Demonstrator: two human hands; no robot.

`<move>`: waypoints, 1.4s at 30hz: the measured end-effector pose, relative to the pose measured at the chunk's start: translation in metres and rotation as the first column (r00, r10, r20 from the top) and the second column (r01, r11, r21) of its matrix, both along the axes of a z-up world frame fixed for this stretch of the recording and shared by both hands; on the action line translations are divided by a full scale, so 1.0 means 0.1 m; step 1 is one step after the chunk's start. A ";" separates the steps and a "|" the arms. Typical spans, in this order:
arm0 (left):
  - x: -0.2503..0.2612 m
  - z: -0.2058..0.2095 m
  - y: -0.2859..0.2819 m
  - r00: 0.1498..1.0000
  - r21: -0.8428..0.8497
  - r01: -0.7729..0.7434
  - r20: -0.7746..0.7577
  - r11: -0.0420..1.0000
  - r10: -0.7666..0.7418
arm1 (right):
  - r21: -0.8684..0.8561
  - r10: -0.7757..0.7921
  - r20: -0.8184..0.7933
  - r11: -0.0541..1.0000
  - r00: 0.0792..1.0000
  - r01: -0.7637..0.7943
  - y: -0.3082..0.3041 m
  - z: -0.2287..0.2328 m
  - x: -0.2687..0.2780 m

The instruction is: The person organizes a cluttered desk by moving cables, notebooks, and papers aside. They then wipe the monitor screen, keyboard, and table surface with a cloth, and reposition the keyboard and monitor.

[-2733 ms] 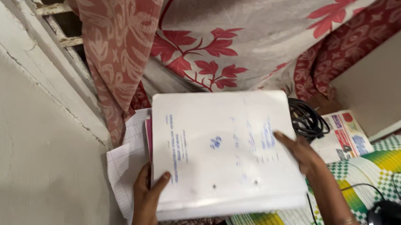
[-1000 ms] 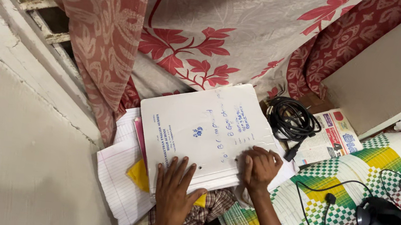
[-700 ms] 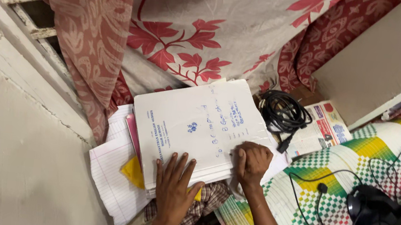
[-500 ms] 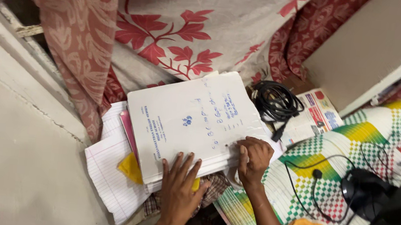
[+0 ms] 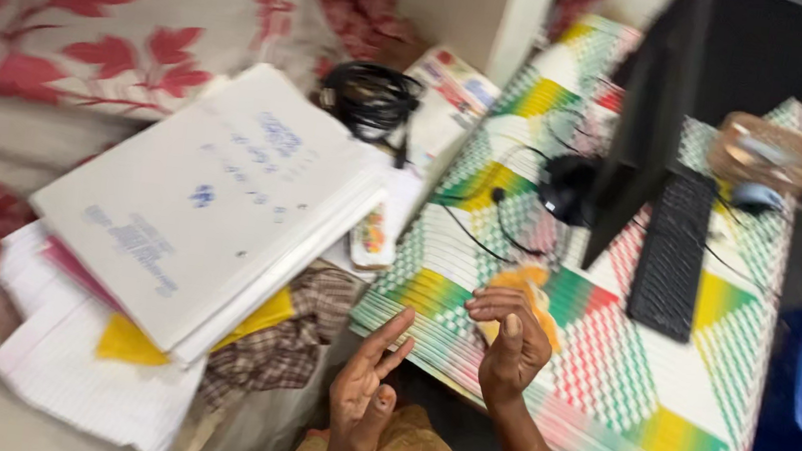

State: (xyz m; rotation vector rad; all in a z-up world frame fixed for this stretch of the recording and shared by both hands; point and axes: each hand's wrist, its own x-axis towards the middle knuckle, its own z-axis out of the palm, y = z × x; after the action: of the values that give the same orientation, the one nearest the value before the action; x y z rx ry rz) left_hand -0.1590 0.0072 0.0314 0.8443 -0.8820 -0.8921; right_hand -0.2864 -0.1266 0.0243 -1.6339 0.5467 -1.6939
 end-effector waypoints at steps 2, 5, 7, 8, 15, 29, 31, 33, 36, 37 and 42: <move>-0.18 -0.06 0.01 0.997 0.070 0.074 -0.030 0.995 -0.072 | 0.067 -0.035 0.016 0.997 0.999 0.034 0.14 -0.09 -0.31; -0.47 -0.16 -0.04 0.975 0.104 0.208 -0.102 0.973 -0.198 | 0.125 -0.108 0.044 0.987 0.993 0.102 0.28 -0.21 -0.74; -0.69 -0.26 -0.13 0.964 0.122 0.263 -0.084 0.957 -0.254 | 0.157 -0.163 0.066 0.976 0.984 0.152 0.35 -0.27 -1.01; -0.78 -0.30 -0.17 0.958 0.129 0.283 -0.070 0.950 -0.276 | 0.172 -0.191 0.081 0.969 0.978 0.175 0.35 -0.29 -1.14; -1.26 -0.50 -0.42 0.927 0.163 0.373 -0.090 0.913 -0.363 | 0.362 -0.332 0.197 0.899 0.922 0.246 0.23 -0.49 -1.87; -2.27 -3.03 -1.95 0.566 0.597 -0.362 0.751 0.716 -0.340 | 0.461 -0.252 0.093 0.868 0.963 0.183 -0.72 -0.60 -3.60; -2.36 -3.13 -2.07 0.565 0.721 -0.397 0.680 0.567 -0.468 | 0.494 -0.248 0.082 0.851 0.965 0.177 -0.88 -0.64 -3.79; -2.42 -3.13 -2.22 0.564 0.768 -0.440 0.639 0.465 -0.523 | 0.540 -0.246 0.087 0.826 0.965 0.162 -1.01 -0.70 -3.94; -2.38 -3.11 -2.35 0.553 0.778 -0.484 0.627 0.400 -0.549 | 0.544 -0.198 0.042 0.827 0.979 0.144 -1.16 -0.77 -4.02; -2.35 -3.11 -2.36 0.541 0.791 -0.480 0.608 0.380 -0.582 | 0.549 -0.176 0.043 0.827 0.983 0.124 -1.18 -0.78 -4.04; -2.24 -3.22 -2.25 0.345 0.655 -0.562 0.741 0.506 -0.576 | 0.556 -0.138 0.051 0.826 0.989 0.087 -1.18 -0.79 -3.96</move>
State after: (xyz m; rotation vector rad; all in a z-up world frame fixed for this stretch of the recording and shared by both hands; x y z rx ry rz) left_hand -0.3832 -0.2179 -0.2904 2.5566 -1.4540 -0.7532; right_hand -0.6828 -0.2450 -0.0551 -1.1150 1.0013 -1.4893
